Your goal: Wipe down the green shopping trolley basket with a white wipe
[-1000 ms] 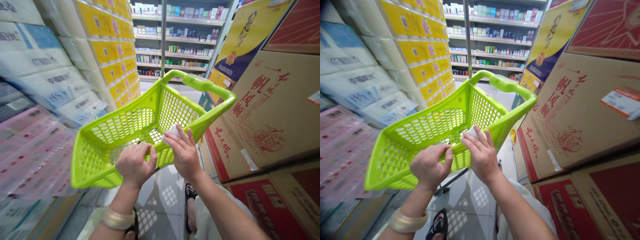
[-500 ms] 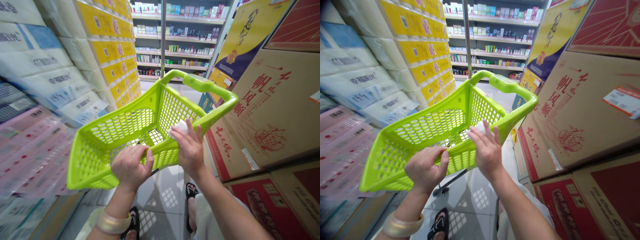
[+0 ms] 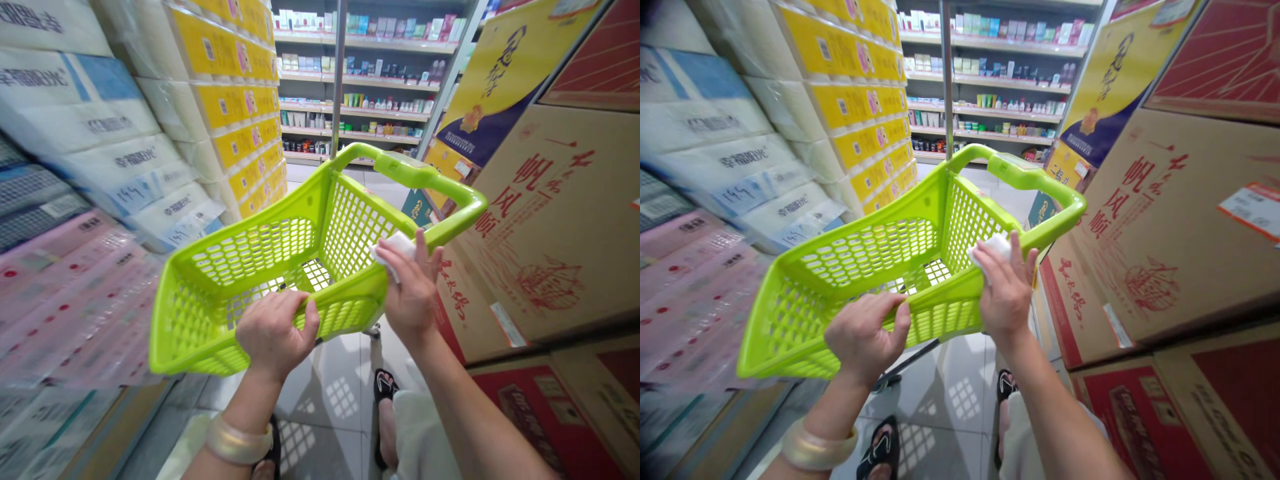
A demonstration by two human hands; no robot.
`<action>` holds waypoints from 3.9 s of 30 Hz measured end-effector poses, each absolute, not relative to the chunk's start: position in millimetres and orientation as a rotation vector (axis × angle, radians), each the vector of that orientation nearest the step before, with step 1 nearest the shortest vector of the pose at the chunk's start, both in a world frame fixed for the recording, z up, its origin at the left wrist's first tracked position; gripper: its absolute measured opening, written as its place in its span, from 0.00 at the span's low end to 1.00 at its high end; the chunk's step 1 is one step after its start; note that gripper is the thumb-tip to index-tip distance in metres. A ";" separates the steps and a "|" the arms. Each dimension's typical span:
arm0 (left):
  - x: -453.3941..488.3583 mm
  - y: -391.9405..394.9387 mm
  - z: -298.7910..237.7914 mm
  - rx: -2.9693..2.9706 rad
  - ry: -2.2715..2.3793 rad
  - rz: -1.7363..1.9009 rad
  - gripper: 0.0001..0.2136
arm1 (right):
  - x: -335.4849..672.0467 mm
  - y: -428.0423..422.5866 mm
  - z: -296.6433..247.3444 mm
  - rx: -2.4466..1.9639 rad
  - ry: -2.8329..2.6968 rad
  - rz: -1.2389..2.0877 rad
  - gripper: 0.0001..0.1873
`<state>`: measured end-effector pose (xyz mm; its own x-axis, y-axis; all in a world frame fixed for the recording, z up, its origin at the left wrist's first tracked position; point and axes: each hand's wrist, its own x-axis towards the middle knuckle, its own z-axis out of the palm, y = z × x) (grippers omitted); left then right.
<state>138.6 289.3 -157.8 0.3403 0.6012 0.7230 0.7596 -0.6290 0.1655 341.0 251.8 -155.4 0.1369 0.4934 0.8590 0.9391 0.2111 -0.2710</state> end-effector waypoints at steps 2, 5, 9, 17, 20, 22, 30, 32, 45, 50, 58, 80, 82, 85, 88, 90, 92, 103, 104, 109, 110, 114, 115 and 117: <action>139.7 288.6 -157.3 -2.408 -1.254 -1.159 0.12 | 348.6 252.2 -154.5 -1.443 -1.389 -0.583 0.20; 140.8 288.5 -156.8 -2.400 -1.261 -1.159 0.12 | 326.6 249.5 -162.1 -1.401 -1.473 -0.519 0.22; 140.4 289.4 -156.8 -2.394 -1.236 -1.165 0.13 | 296.4 246.7 -169.9 -1.310 -1.761 -0.442 0.22; 140.6 288.6 -157.6 -2.391 -1.231 -1.176 0.12 | 335.9 250.2 -158.4 -1.428 -1.411 -0.547 0.20; 139.9 289.3 -158.0 -2.394 -1.223 -1.162 0.12 | 310.2 246.8 -164.2 -1.361 -1.654 -0.449 0.22; 139.0 290.1 -158.2 -2.389 -1.216 -1.172 0.12 | 302.7 246.0 -164.9 -1.322 -1.759 -0.431 0.21; 133.9 295.1 -157.4 -2.384 -1.199 -1.215 0.13 | 340.3 248.6 -153.7 -1.422 -1.421 -0.584 0.19; 131.4 296.9 -157.0 -2.371 -1.200 -1.217 0.14 | 327.0 247.2 -158.1 -1.380 -1.531 -0.548 0.20; 106.6 306.1 -160.8 -2.366 -1.194 -1.237 0.16 | 326.9 235.9 -145.1 -1.424 -1.466 -0.620 0.22; 97.8 309.0 -161.5 -2.368 -1.195 -1.217 0.18 | 340.0 228.8 -135.1 -1.486 -1.515 -0.610 0.23; 86.8 307.2 -160.4 -2.405 -1.301 -1.113 0.21 | 349.4 219.3 -115.0 -1.382 -1.779 -0.567 0.24; 123.3 241.0 -113.8 -2.642 -1.396 -1.128 0.18 | 321.7 179.4 -93.8 -1.463 -1.508 -0.611 0.20; 157.2 221.2 -107.4 -2.748 -1.310 -1.233 0.18 | 310.4 174.7 -92.8 -1.457 -1.515 -0.598 0.20; 184.8 205.0 -106.1 -2.750 -1.365 -1.349 0.17 | 303.7 163.9 -90.1 -1.412 -1.587 -0.556 0.18; 182.1 202.3 -109.7 -2.743 -1.446 -1.448 0.16 | 317.8 153.4 -85.4 -1.365 -1.620 -0.482 0.18; 174.0 201.8 -111.7 -2.785 -1.419 -1.500 0.15 | 334.3 148.3 -83.0 -1.347 -1.568 -0.434 0.17; 167.8 199.5 -112.6 -2.784 -1.403 -1.553 0.14 | 347.0 143.4 -83.0 -1.320 -1.481 -0.386 0.16; 154.6 183.8 -104.8 -2.760 -1.416 -1.615 0.15 | 341.1 116.3 -88.7 -1.116 -1.661 -0.152 0.17; 153.5 183.1 -103.8 -2.766 -1.415 -1.621 0.15 | 347.4 120.1 -87.0 -1.129 -1.611 -0.108 0.16; 145.7 179.9 -101.6 -2.819 -1.414 -1.625 0.15 | 355.7 124.3 -87.6 -1.169 -1.362 0.038 0.13; 143.0 179.6 -101.5 -2.836 -1.410 -1.614 0.15 | 350.9 119.6 -89.1 -1.165 -1.369 0.037 0.13; 130.3 180.0 -100.2 -2.864 -1.412 -1.623 0.15 | 332.3 99.6 -93.9 -1.114 -1.512 -0.001 0.16; 127.4 180.6 -99.4 -2.870 -1.412 -1.635 0.15 | 331.8 98.8 -94.4 -1.103 -1.543 -0.008 0.17; 122.7 182.1 -97.2 -2.887 -1.419 -1.651 0.16 | 336.9 104.6 -95.1 -1.101 -1.544 -0.021 0.17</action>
